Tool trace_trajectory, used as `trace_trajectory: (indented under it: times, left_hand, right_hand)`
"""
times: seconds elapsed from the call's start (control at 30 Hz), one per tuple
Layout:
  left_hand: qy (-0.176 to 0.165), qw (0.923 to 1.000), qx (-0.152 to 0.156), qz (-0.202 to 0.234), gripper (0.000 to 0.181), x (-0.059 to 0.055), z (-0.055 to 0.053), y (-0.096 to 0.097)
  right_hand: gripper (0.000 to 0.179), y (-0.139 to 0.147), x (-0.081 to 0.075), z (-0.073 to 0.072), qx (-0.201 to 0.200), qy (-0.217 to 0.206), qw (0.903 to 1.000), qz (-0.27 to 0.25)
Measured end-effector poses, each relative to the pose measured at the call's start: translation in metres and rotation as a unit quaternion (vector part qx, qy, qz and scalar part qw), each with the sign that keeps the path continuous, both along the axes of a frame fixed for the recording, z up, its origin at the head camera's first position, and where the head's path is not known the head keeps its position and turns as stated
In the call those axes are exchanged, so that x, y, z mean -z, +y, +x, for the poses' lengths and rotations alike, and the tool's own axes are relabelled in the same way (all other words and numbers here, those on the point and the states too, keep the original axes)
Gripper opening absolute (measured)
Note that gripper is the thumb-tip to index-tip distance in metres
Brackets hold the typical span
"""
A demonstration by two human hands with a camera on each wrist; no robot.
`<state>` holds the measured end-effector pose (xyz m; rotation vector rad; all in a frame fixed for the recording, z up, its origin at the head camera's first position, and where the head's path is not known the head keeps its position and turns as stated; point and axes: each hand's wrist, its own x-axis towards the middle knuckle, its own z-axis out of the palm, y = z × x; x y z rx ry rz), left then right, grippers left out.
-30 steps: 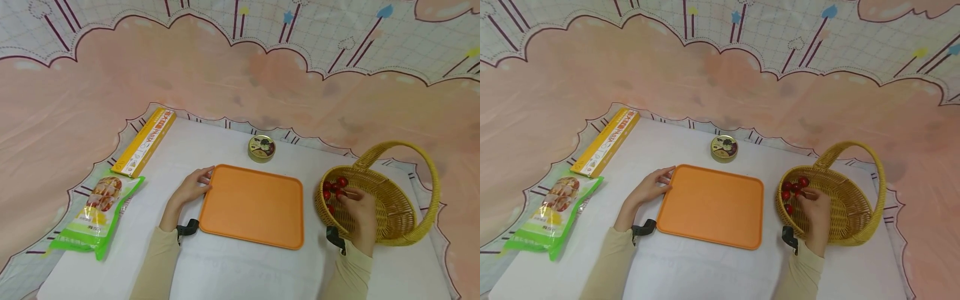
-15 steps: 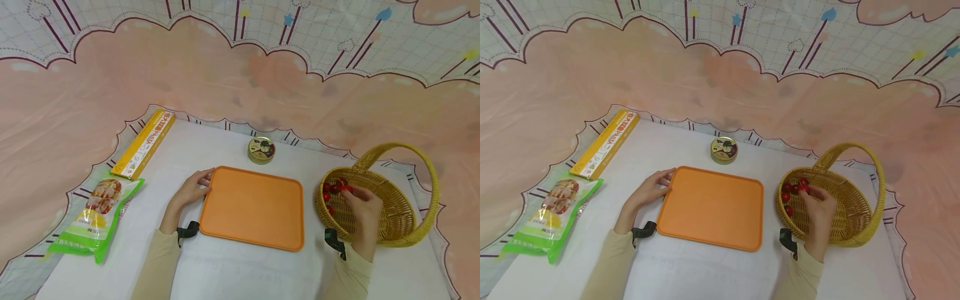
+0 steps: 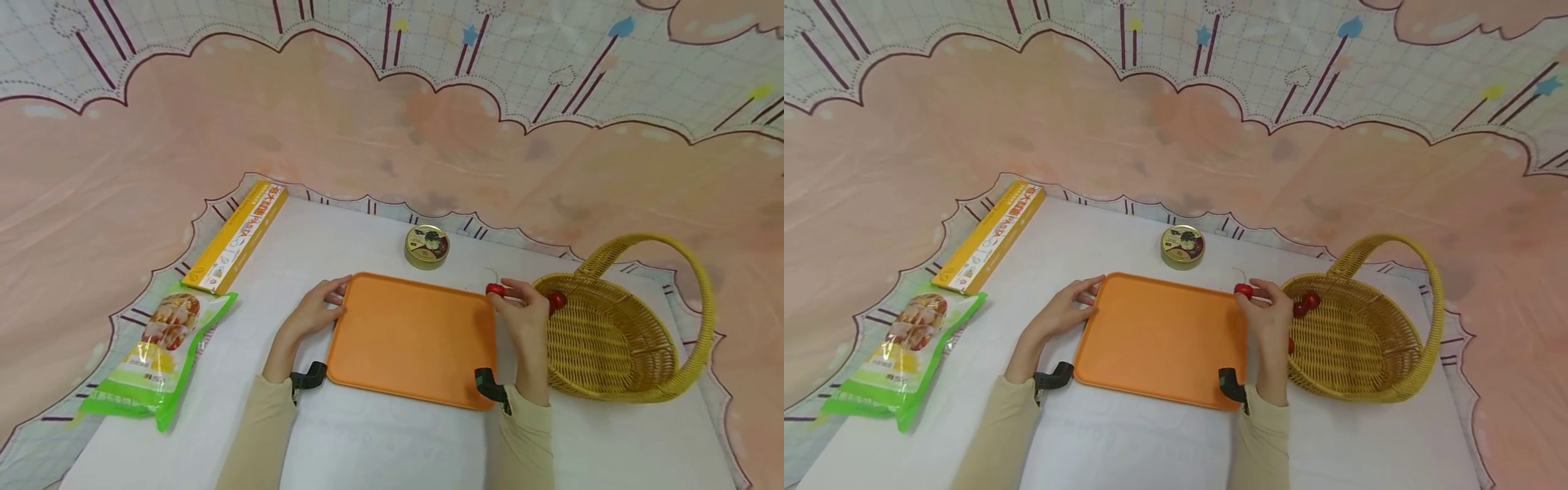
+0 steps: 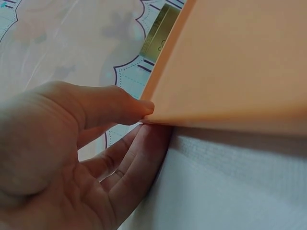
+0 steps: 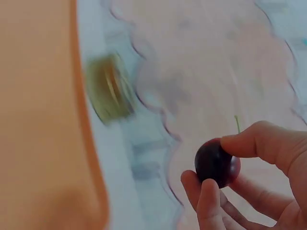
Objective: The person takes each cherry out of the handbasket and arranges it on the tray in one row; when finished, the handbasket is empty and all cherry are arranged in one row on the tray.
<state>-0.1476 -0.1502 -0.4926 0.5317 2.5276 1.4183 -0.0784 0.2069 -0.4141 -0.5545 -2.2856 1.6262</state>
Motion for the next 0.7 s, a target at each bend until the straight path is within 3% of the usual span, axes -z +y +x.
trace_trajectory:
  times: [0.2, 0.47, 0.7]
  left_hand:
    - [0.005, 1.0, 0.001, 0.004, 0.06, 0.0, -0.001, -0.003]
    - [0.005, 0.9999, -0.01, 0.006, 0.06, 0.002, -0.001, -0.007]
    - [0.001, 1.0, 0.003, 0.008, 0.059, 0.001, -0.001, -0.001]
  right_hand:
    - [0.028, -0.056, 0.019, -0.019, -0.069, -0.043, 0.9964, 0.022]
    - [0.025, -0.128, 0.038, -0.041, -0.147, -0.059, 0.9871, 0.021]
    - [0.024, -0.157, 0.049, -0.047, -0.152, -0.069, 0.9849, 0.048]
